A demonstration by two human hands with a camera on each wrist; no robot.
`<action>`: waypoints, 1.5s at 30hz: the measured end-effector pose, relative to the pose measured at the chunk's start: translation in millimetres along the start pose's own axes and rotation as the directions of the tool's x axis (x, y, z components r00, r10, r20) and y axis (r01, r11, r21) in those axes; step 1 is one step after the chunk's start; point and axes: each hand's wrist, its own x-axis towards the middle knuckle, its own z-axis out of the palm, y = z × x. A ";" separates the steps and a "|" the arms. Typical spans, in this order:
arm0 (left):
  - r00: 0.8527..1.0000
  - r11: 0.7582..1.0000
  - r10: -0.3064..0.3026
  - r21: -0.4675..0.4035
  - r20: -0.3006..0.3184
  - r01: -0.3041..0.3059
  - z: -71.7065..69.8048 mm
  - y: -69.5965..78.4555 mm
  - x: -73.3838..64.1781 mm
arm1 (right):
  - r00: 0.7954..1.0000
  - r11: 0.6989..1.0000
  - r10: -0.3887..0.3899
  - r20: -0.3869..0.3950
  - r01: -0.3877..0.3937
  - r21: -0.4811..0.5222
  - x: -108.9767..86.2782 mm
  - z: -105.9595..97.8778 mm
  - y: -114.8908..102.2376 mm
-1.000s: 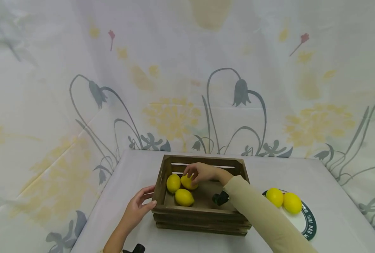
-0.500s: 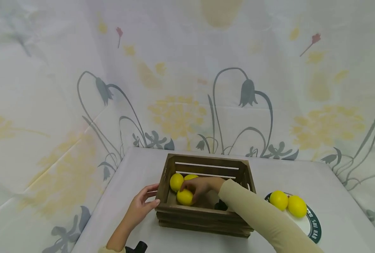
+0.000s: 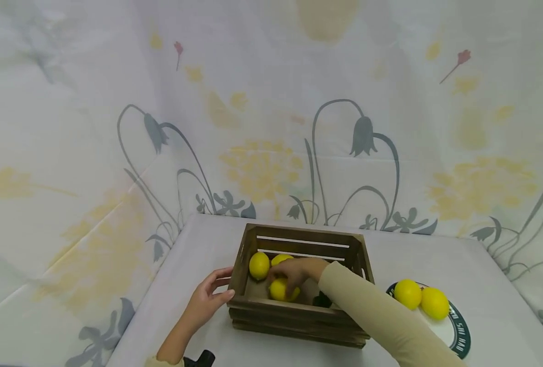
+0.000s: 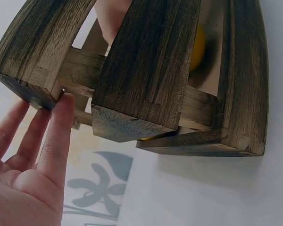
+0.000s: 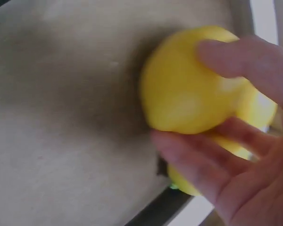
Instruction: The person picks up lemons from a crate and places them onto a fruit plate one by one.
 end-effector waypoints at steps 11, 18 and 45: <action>0.999 1.000 -0.026 -0.009 -0.025 0.025 0.5 3.6 -0.8 | 0.979 0.995 -0.070 -0.189 0.083 0.058 -16.4 -15.4 3.8; 0.999 0.999 -0.033 -0.005 -0.022 0.033 1.9 5.0 -0.7 | 0.929 0.970 -0.141 -0.341 0.199 0.140 -37.7 -26.0 0.2; 0.998 0.999 -0.047 0.003 -0.041 0.047 4.4 5.0 -2.9 | 0.585 0.848 0.078 -0.808 0.388 0.362 -92.4 -31.1 -6.3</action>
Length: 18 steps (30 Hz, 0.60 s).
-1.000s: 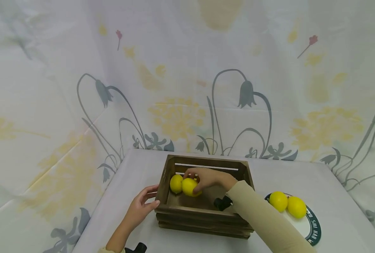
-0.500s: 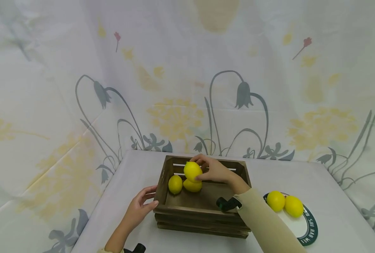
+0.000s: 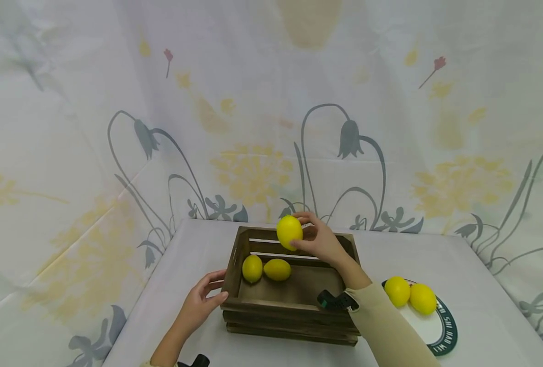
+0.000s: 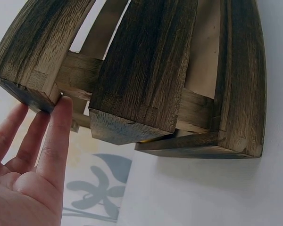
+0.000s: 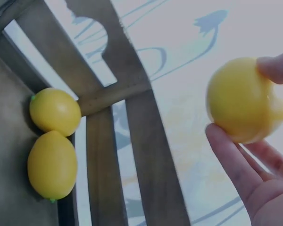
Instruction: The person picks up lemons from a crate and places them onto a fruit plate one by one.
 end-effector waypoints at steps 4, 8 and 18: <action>1.000 1.000 -0.009 0.001 -0.012 0.009 0.4 0.6 0.0 | 0.996 0.999 -0.009 -0.086 0.012 0.032 -4.9 -2.1 -6.9; 1.000 1.000 -0.005 0.010 -0.015 0.006 -0.2 0.6 0.5 | 0.991 0.997 -0.005 -0.137 0.015 0.071 -10.7 -4.7 -13.9; 1.000 1.000 -0.001 0.009 -0.003 0.001 0.2 1.3 0.3 | 0.979 0.993 0.000 -0.203 0.023 0.113 -27.4 -17.3 -25.8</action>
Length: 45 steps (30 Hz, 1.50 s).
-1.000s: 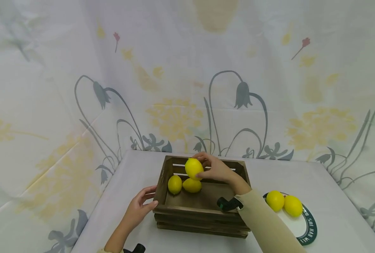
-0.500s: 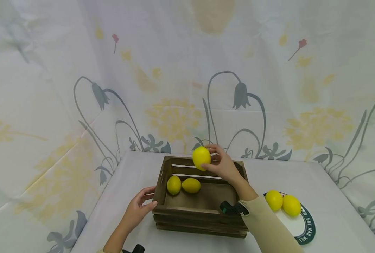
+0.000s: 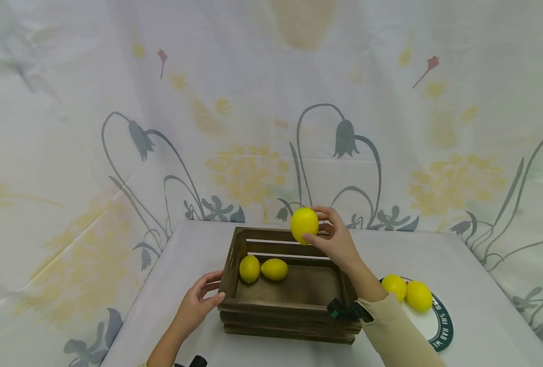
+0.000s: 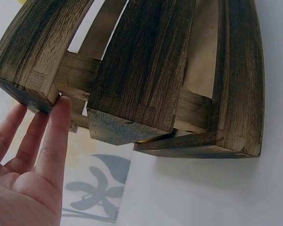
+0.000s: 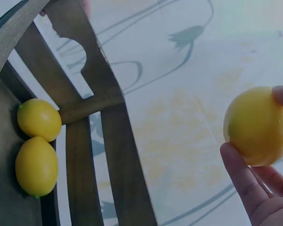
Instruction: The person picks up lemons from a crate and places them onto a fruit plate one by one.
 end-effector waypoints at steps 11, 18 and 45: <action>1.000 1.000 -0.006 -0.014 -0.008 0.006 0.5 -2.1 -1.4 | 0.999 1.000 0.010 -0.030 -0.010 -0.026 -17.6 -19.7 -3.2; 1.000 1.000 0.006 -0.019 -0.004 -0.006 1.1 -1.0 -3.4 | 0.998 0.999 -0.008 -0.060 0.005 -0.045 -30.4 -31.2 -1.8; 1.000 1.000 -0.014 0.013 -0.023 0.014 2.5 -4.6 -1.1 | 0.971 0.980 -0.047 -0.235 0.000 -0.199 -79.7 -75.2 19.6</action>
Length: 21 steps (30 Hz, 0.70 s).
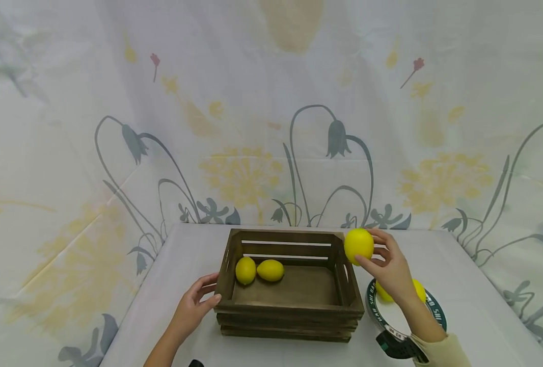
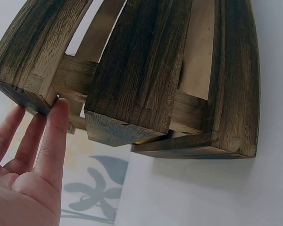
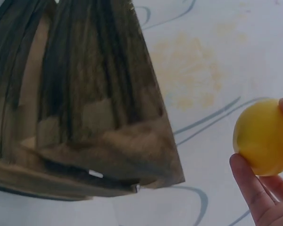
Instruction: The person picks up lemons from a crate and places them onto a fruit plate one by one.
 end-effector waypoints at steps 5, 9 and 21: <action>1.000 1.000 -0.017 -0.015 0.005 0.017 0.1 0.8 0.7 | 0.999 1.000 0.010 -0.034 -0.011 -0.024 -8.8 -7.0 5.4; 1.000 1.000 -0.015 -0.015 0.002 0.015 0.1 0.1 -0.6 | 0.998 0.998 0.042 -0.042 -0.044 -0.048 -15.4 -10.5 11.7; 1.000 1.000 0.004 -0.008 0.008 -0.004 1.2 1.0 -0.3 | 0.986 0.969 0.150 -0.068 -0.161 -0.189 -30.1 -19.6 32.5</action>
